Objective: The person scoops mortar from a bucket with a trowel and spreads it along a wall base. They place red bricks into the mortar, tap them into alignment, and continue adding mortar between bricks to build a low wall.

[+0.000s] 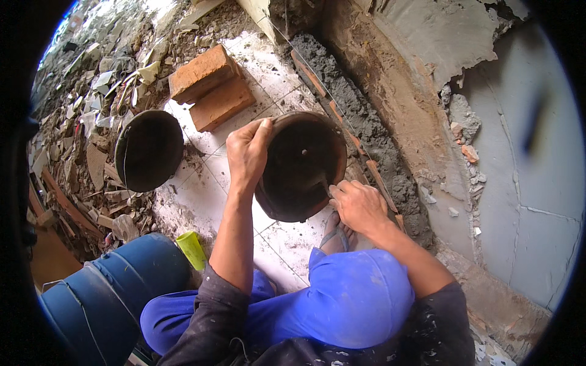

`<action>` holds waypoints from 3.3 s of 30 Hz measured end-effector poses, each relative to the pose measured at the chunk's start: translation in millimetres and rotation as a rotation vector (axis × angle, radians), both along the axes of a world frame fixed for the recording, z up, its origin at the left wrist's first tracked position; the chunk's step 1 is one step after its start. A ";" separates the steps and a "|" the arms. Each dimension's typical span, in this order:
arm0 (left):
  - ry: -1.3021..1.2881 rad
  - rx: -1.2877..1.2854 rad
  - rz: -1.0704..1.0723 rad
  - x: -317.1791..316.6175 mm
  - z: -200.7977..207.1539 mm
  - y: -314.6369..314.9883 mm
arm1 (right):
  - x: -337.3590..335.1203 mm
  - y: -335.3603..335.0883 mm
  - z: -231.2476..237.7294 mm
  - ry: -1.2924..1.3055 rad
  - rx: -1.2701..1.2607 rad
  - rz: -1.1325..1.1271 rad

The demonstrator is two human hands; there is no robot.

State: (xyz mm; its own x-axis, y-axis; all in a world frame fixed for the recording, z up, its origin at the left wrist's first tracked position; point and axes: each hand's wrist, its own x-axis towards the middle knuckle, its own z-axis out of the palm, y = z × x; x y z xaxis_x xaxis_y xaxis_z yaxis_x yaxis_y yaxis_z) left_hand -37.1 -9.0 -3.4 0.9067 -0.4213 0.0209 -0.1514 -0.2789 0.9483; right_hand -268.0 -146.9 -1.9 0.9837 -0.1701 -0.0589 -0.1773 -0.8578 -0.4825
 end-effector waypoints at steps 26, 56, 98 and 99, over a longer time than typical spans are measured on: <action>-0.085 0.285 -0.117 138.5 -69.4 33.9 | -155.3 -38.0 65.8 0.276 0.814 -0.663; 0.628 0.139 -0.365 163.5 -67.0 107.1 | -185.3 -39.0 57.2 0.875 -0.249 -1.141; 0.348 0.046 -0.167 151.1 -108.7 73.8 | -37.9 -76.0 192.6 0.769 -0.336 -0.437; 0.429 0.099 -0.150 154.1 -105.3 74.6 | -72.7 -75.9 193.3 0.894 -0.403 -0.511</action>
State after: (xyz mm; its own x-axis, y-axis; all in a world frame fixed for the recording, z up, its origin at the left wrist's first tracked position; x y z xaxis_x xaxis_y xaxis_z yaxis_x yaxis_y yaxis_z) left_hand 117.0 65.7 -108.7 0.7538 -0.5292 -0.3895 0.2029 -0.3764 0.9040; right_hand -340.7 -222.8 191.4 0.4228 -0.7107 -0.5622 -0.7005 -0.6499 0.2948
